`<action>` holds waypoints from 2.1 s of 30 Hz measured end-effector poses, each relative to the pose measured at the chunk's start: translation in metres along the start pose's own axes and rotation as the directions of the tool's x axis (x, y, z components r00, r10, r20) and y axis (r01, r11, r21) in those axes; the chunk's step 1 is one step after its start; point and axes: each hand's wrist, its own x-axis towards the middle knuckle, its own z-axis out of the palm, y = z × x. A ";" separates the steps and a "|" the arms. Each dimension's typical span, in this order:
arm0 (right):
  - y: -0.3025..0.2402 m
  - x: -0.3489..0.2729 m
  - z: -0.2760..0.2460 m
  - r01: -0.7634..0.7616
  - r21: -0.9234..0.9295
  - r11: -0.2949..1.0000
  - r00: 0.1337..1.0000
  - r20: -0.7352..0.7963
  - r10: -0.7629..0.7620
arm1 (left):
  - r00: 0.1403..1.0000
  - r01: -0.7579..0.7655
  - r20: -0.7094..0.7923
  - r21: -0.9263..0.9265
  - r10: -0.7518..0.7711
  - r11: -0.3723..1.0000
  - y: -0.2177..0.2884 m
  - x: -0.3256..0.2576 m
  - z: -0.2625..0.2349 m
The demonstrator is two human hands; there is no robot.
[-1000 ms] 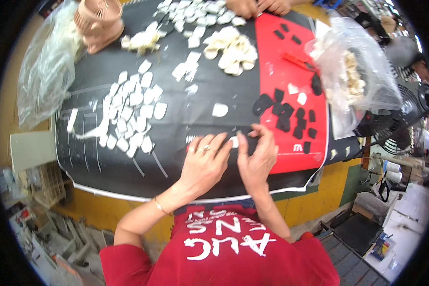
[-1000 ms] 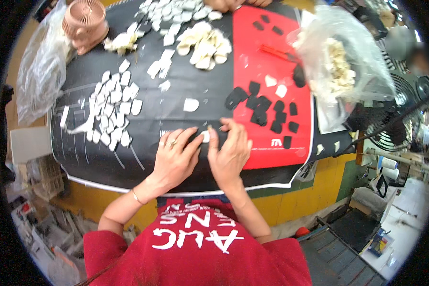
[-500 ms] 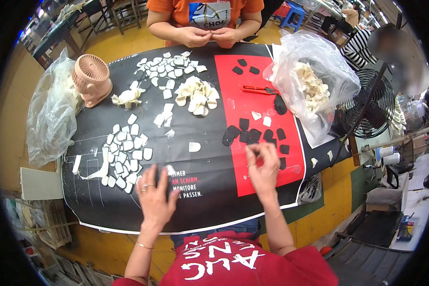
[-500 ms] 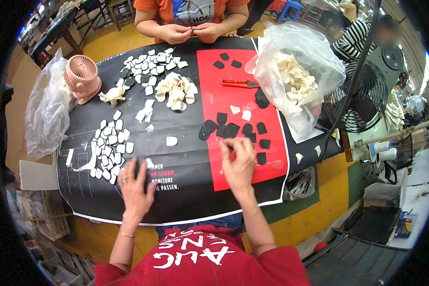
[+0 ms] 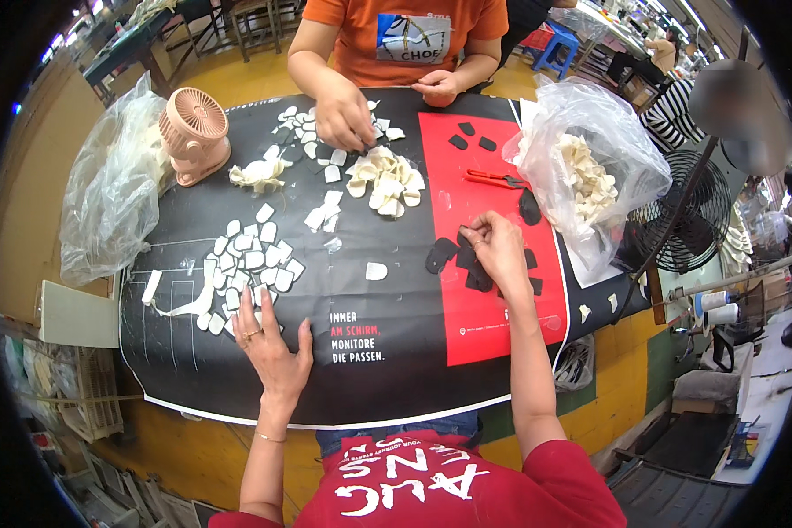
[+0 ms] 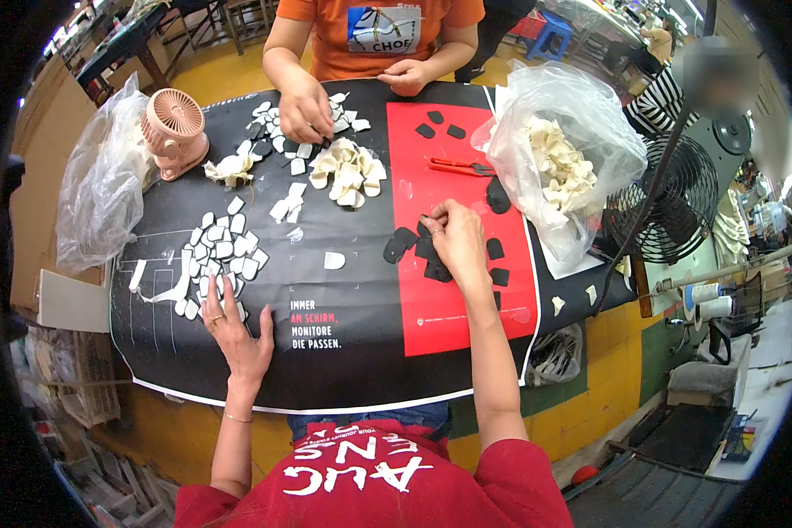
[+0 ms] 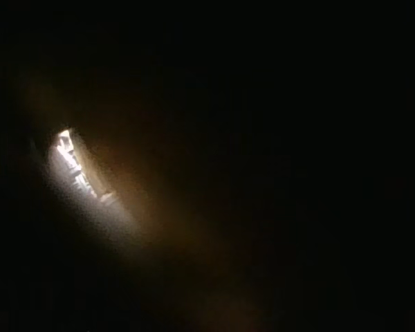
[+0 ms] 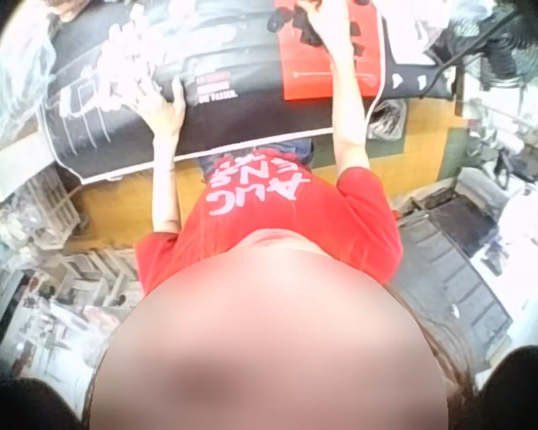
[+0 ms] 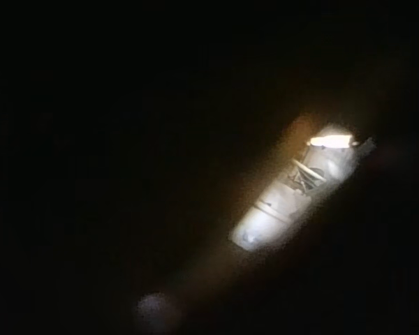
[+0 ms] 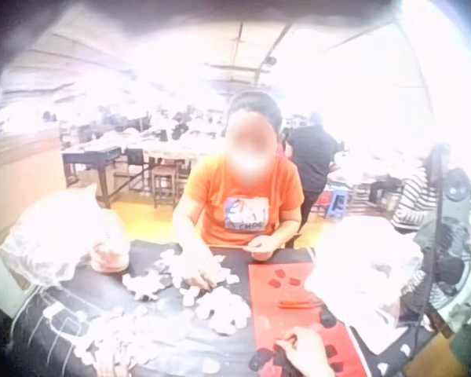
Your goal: The person repeatedly picks small white and black foam pieces from a table and presses them together by hand to form small assemblies. The person places the finished assemblies into a growing pile on the table. No tools are used.
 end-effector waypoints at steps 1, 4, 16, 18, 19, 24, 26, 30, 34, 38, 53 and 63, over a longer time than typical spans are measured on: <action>-0.003 0.000 -0.001 -0.049 0.062 0.997 0.998 0.040 0.046 | 1.000 -0.001 0.017 -0.010 0.001 1.000 0.003 0.000 0.000; -0.017 -0.011 -0.003 0.234 0.061 0.970 0.922 -0.330 -0.202 | 0.999 -0.023 0.030 -0.099 0.026 0.995 0.017 -0.001 0.000; -0.073 -0.133 0.048 0.025 0.340 0.940 1.000 0.000 -0.027 | 0.982 0.019 0.180 -0.369 0.051 0.929 0.061 0.061 0.045; -0.072 -0.133 0.045 0.132 0.131 0.982 0.989 -0.083 -0.122 | 0.972 -0.042 0.203 -0.338 0.117 0.940 0.065 0.073 0.053; -0.070 -0.132 0.042 0.172 0.066 0.983 0.979 -0.120 -0.164 | 0.966 -0.072 0.212 -0.326 0.147 0.943 0.067 0.076 0.055; -0.061 -0.128 0.028 0.100 0.190 0.977 0.995 -0.015 -0.099 | 0.979 0.050 0.199 -0.446 0.045 0.894 0.074 0.073 0.044; -0.063 -0.130 0.027 0.014 0.346 0.938 0.997 0.073 -0.041 | 0.952 0.286 0.286 -0.711 -0.106 0.642 0.081 0.062 0.032; -0.076 -0.138 0.038 -0.128 0.913 0.387 0.990 0.143 -0.010 | 0.819 0.491 0.492 -0.867 -0.296 -0.083 0.114 0.035 0.017; -0.083 -0.137 0.041 0.050 0.938 0.344 0.998 -0.036 -0.046 | 0.842 0.437 0.442 -0.895 -0.310 -0.090 0.136 0.020 0.012; -0.073 -0.131 0.020 -0.069 0.898 0.435 0.996 0.086 -0.020 | 0.915 0.382 0.345 -0.909 -0.211 0.170 0.130 0.017 0.002; -0.006 -0.137 0.037 0.254 0.701 0.666 0.900 -0.423 0.102 | 0.985 -0.053 0.076 -0.727 0.158 0.684 0.098 -0.003 0.019; 0.009 -0.151 0.029 0.243 0.615 0.750 0.861 -0.493 0.125 | 0.693 -0.610 0.152 -0.398 0.705 0.685 0.114 -0.057 0.037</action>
